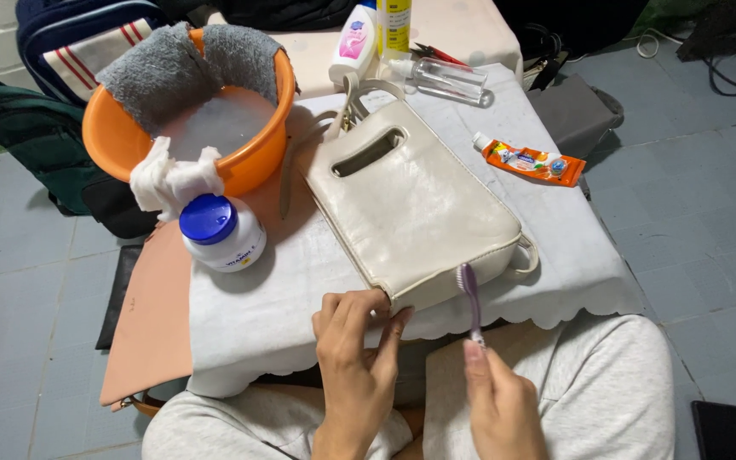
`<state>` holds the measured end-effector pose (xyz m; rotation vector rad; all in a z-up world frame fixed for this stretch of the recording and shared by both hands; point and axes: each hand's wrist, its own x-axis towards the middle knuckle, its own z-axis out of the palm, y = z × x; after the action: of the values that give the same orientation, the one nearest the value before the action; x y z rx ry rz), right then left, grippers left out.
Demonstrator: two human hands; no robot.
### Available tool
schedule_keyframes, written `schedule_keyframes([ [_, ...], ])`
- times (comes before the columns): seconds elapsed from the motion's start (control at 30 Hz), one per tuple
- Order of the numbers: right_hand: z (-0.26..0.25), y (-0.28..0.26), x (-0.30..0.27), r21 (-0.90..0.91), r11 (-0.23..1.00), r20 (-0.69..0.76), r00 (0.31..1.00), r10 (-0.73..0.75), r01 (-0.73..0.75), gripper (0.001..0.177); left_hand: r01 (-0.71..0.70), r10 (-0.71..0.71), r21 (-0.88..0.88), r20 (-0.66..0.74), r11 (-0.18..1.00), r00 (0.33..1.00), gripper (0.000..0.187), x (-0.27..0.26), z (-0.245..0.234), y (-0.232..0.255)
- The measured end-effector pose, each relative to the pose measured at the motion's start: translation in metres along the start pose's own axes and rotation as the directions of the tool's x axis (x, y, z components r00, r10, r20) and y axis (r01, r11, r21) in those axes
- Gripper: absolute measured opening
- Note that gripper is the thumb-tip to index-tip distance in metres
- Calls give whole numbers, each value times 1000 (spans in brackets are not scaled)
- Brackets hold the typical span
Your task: Scrubbing a white leather bag with a toothbrush and cleaning paste to remove stains and dirt.
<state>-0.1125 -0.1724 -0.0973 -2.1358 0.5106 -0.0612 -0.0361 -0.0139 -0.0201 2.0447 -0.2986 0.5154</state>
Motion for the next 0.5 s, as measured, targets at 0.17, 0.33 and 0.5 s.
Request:
schedule_keyframes([
  [0.17,29,-7,-7,-62,993,103,990,-95,102,47,1,7,-141,61,990,998,28,0,-1,-4],
  [0.33,9,-4,10,-106,994,175,984,28,-9,48,18,4,-200,110,980,994,25,8,-6,-4],
  [0.5,40,3,-17,-15,989,50,988,-144,145,36,60,-30,-200,148,978,989,27,5,-9,-6],
])
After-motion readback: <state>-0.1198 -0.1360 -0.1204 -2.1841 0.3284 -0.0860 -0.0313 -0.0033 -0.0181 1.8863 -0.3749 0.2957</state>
